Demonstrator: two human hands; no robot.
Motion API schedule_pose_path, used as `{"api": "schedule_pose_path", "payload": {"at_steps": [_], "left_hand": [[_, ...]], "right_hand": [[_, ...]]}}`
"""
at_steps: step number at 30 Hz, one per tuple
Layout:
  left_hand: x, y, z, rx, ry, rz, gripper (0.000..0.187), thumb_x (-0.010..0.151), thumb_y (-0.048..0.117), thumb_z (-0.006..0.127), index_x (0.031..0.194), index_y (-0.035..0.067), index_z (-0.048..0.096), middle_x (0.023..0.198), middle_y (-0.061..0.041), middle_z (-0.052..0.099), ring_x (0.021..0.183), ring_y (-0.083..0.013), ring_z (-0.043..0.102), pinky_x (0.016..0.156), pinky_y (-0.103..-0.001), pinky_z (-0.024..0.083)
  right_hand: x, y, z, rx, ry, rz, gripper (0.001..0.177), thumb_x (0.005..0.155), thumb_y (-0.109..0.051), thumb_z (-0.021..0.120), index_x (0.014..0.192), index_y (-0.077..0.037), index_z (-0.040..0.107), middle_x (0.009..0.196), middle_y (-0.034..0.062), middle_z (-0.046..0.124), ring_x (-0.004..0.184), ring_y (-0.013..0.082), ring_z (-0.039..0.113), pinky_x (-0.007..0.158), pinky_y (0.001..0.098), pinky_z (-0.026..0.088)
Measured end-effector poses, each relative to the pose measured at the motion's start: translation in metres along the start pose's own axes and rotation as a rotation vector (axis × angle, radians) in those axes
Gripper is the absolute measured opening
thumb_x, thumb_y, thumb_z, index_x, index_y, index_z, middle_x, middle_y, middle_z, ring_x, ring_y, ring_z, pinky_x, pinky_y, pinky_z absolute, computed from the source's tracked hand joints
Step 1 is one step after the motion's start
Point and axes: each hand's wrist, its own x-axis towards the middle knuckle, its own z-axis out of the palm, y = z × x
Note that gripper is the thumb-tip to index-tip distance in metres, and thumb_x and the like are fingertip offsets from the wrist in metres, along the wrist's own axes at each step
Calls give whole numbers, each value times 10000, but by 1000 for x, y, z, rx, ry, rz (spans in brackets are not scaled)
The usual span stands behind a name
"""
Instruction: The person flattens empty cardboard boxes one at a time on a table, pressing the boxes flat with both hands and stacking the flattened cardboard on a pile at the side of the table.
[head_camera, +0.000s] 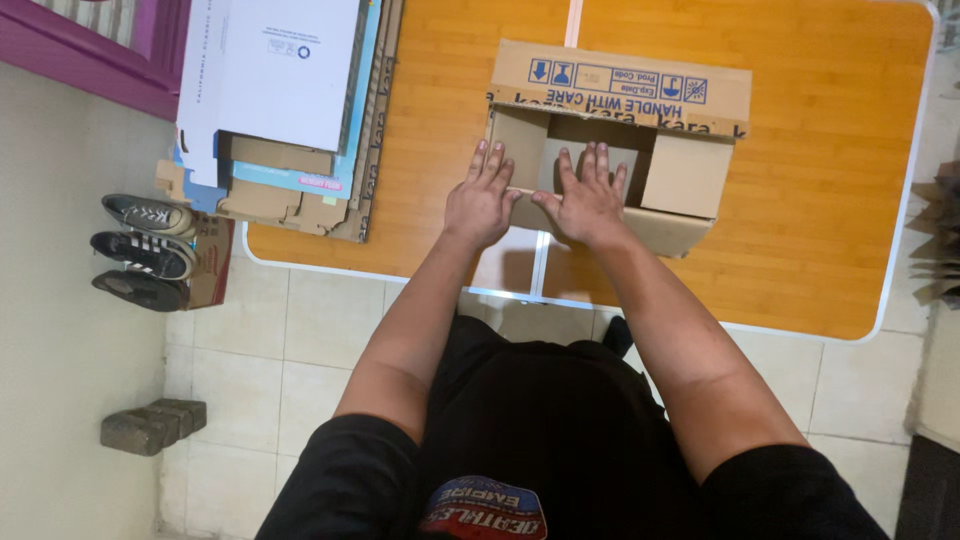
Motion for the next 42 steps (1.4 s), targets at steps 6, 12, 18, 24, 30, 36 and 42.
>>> {"api": "schedule_pose_path", "payload": {"at_steps": [6, 12, 18, 24, 30, 36, 42], "left_hand": [[0, 2, 2, 6, 47, 15, 446, 1023, 353, 575, 1392, 107, 626, 1611, -91, 418, 1542, -305, 277, 1110, -419, 467], [2, 7, -10, -45, -66, -56, 477, 1014, 384, 558, 1411, 123, 599, 1626, -82, 374, 1537, -289, 236, 1131, -424, 416], [5, 6, -22, -51, -171, -69, 506, 1018, 398, 539, 1459, 149, 537, 1658, -33, 295, 1556, -248, 167, 1172, -405, 360], [5, -5, -31, -47, -224, -18, 531, 1038, 354, 526, 1528, 157, 469, 1679, -2, 277, 1559, -211, 161, 1186, -402, 362], [4, 0, -30, -35, -211, -32, 484, 1055, 342, 508, 1505, 162, 497, 1675, -5, 273, 1561, -222, 152, 1166, -399, 385], [1, 0, -23, -4, -144, -25, 470, 1038, 346, 533, 1462, 146, 546, 1657, 0, 319, 1548, -203, 194, 1114, -399, 436], [-1, -1, -11, -5, -92, -23, 431, 1038, 323, 551, 1422, 133, 597, 1638, -17, 372, 1546, -218, 229, 1088, -408, 449]], "right_hand": [[1, 1, 3, 15, 20, 6, 970, 929, -744, 425, 1644, -153, 141, 1693, 259, 27, 1573, 395, -67, 1220, 632, -26], [5, -2, 0, 77, 51, -43, 1046, 901, -713, 475, 1656, -128, 49, 1682, 259, -9, 1557, 380, -99, 1199, 625, -43], [7, -16, 1, 0, -49, -44, 906, 956, -684, 433, 1655, -231, 78, 1725, 182, 37, 1598, 320, -56, 1243, 608, -17], [5, -10, 0, 33, -54, -60, 892, 977, -651, 449, 1656, -225, 56, 1714, 186, 46, 1590, 323, -27, 1252, 582, 32], [6, 2, -2, 130, -51, -104, 901, 972, -547, 520, 1654, -190, 53, 1732, 161, 52, 1598, 309, -12, 1251, 550, 127], [6, -5, -1, 2, -97, -73, 796, 1016, -522, 423, 1660, -259, 34, 1723, 151, 49, 1597, 301, 0, 1257, 544, 106], [2, -9, -4, -13, -91, -59, 744, 1028, -513, 394, 1657, -290, 65, 1726, 144, 49, 1596, 302, 1, 1262, 543, 89]]}}
